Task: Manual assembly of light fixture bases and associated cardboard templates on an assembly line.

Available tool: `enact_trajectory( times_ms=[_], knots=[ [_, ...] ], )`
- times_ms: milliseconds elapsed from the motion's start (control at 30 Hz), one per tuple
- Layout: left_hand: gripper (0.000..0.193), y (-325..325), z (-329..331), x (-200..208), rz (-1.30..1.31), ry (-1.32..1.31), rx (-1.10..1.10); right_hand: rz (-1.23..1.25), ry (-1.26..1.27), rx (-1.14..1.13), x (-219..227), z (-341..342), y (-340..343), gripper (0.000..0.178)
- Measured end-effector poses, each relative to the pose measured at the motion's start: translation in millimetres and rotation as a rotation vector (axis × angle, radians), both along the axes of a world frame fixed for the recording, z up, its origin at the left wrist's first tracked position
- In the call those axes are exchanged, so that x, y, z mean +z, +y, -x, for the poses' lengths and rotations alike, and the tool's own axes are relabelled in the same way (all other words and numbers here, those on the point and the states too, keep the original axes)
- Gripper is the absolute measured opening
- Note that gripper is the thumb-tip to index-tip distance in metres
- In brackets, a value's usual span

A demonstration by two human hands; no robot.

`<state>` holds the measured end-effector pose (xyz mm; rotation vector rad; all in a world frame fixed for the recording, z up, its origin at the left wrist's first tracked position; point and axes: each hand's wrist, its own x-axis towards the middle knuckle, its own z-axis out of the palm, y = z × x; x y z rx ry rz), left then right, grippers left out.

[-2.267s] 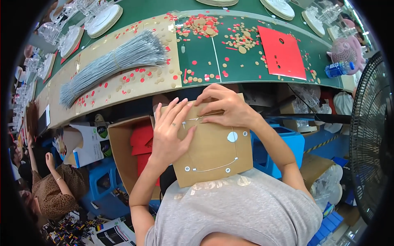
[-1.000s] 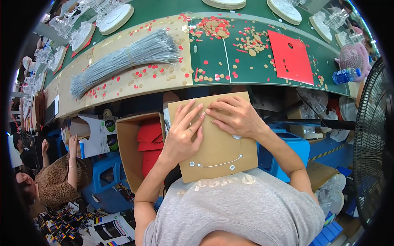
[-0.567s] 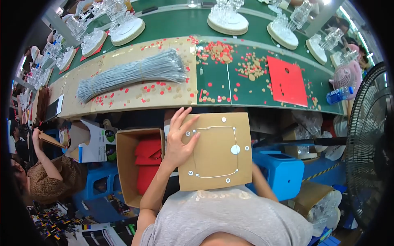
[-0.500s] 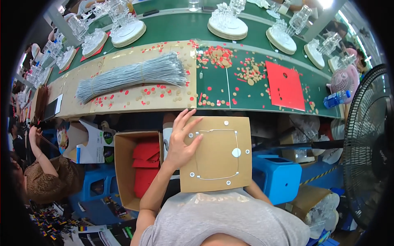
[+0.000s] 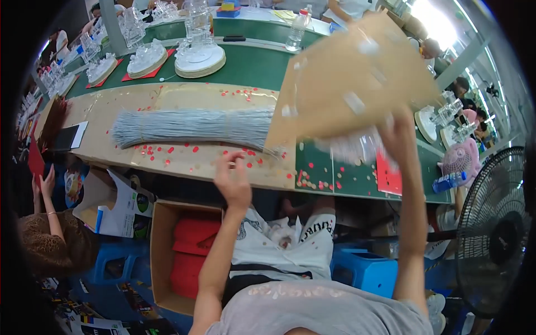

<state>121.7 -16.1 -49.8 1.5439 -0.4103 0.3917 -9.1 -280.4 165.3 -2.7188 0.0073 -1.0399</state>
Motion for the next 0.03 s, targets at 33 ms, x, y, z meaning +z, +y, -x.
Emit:
enact_trajectory(
  times_ms=[33],
  knots=[
    [0.014, -6.8, -10.1, 1.6, 0.019, -0.008, -0.015, 0.206, 0.045, -0.128, 19.0, -39.6, -23.3, 0.054]
  ],
)
